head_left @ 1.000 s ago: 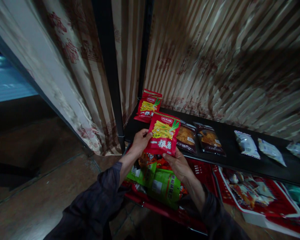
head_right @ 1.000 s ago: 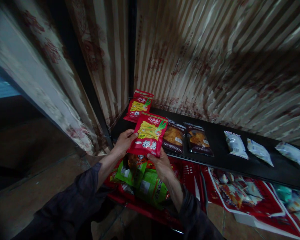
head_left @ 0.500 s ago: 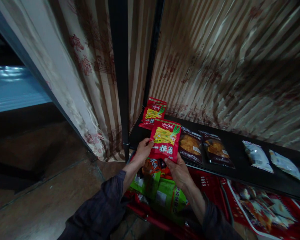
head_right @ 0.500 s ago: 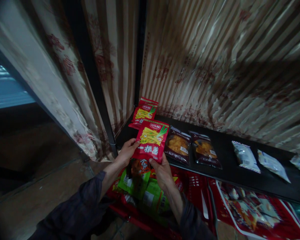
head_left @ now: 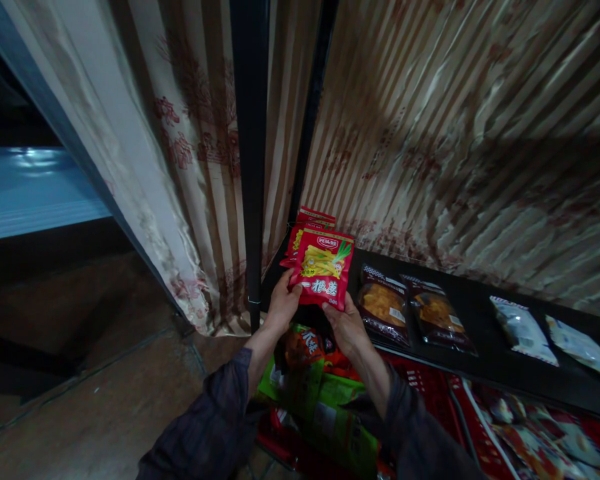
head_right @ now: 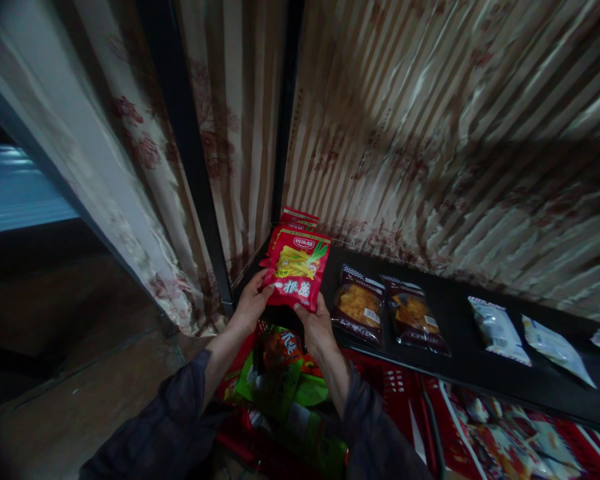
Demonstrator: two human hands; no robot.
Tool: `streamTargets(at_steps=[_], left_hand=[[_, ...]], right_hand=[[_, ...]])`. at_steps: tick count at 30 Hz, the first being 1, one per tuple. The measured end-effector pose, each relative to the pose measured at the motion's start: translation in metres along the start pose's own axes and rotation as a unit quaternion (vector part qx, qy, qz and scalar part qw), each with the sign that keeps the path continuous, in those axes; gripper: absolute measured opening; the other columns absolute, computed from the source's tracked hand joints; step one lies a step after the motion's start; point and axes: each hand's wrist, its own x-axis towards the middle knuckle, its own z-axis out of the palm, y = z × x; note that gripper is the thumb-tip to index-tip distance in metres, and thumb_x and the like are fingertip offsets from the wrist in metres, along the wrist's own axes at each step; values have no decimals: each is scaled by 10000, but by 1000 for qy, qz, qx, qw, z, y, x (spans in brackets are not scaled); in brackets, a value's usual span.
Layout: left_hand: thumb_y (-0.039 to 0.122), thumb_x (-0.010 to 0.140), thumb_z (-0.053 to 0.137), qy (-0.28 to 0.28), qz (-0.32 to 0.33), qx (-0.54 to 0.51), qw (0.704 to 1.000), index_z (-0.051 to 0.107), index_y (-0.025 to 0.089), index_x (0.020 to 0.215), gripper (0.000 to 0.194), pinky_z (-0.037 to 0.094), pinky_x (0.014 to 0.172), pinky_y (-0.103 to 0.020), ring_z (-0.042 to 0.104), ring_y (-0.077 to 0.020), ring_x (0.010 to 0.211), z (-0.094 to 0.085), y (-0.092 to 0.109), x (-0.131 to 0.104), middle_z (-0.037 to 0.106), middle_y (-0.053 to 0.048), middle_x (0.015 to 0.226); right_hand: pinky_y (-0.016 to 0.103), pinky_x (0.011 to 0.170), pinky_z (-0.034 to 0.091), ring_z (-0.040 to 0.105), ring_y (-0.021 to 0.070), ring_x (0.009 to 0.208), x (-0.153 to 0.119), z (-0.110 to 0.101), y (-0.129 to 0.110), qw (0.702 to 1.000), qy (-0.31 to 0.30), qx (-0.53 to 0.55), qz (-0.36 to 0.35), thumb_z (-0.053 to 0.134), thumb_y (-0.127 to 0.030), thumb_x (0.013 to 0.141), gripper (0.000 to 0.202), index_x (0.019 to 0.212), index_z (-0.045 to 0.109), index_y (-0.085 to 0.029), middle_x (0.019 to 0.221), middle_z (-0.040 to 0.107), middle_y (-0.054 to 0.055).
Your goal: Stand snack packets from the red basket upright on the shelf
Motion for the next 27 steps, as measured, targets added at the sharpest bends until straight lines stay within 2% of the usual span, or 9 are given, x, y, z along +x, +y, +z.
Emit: streamTargets(at_steps=[3,6,11,16,22,24,27], left_hand=[[89,764,576,-3,38,19,999,575,216,1320,570,413,1090,-341,570,-200,1253,-3,1,3,610,-61,1374],[81,792,534,-20,54,52,997,556,184,1357,575,337,1156,-356,498,-206,1336,-6,1,6,541,-87,1449],[61,787,510,-25,80,114,990,619,126,1281,511,271,1199,-361,436,-216,1387,-12,-4,14,503,-127,1466],[87,811,514,-18,71,128,989,606,164,1312,515,241,1215,-367,403,-211,1415,-15,-14,20,485,-103,1487],[97,809,517,-24,71,128,989,592,180,1339,542,237,1218,-395,395,-225,1422,-17,-26,25,474,-94,1503],[92,797,526,-23,79,130,988,597,199,1336,554,235,1219,-402,400,-224,1418,-18,-30,28,491,-82,1491],[90,780,544,-21,89,138,986,600,206,1334,568,238,1218,-404,407,-228,1414,-19,-34,31,509,-77,1476]], right_hand=[[358,903,519,675,179,869,14,5,5,1000,-5,-12,-15,794,-212,559,528,1057,626,-262,929,745,-27],[358,903,515,671,176,860,28,8,9,999,-6,-33,-22,778,-217,560,543,1078,616,-251,933,743,-24],[340,864,517,667,168,817,49,12,12,998,7,-60,-21,768,-208,538,582,1097,608,-241,918,743,-29],[341,850,520,668,177,808,57,13,14,997,1,-79,-18,780,-212,524,632,1132,608,-236,889,746,-27],[353,907,499,674,182,868,59,12,18,992,13,-121,-29,748,-199,546,640,1169,608,-231,971,750,-14],[333,859,510,669,174,831,61,12,18,989,13,-145,-30,738,-200,551,632,1169,611,-230,946,749,-17],[290,680,521,643,155,699,64,9,20,984,11,-180,-16,726,-230,565,629,1181,601,-232,870,737,-26]])
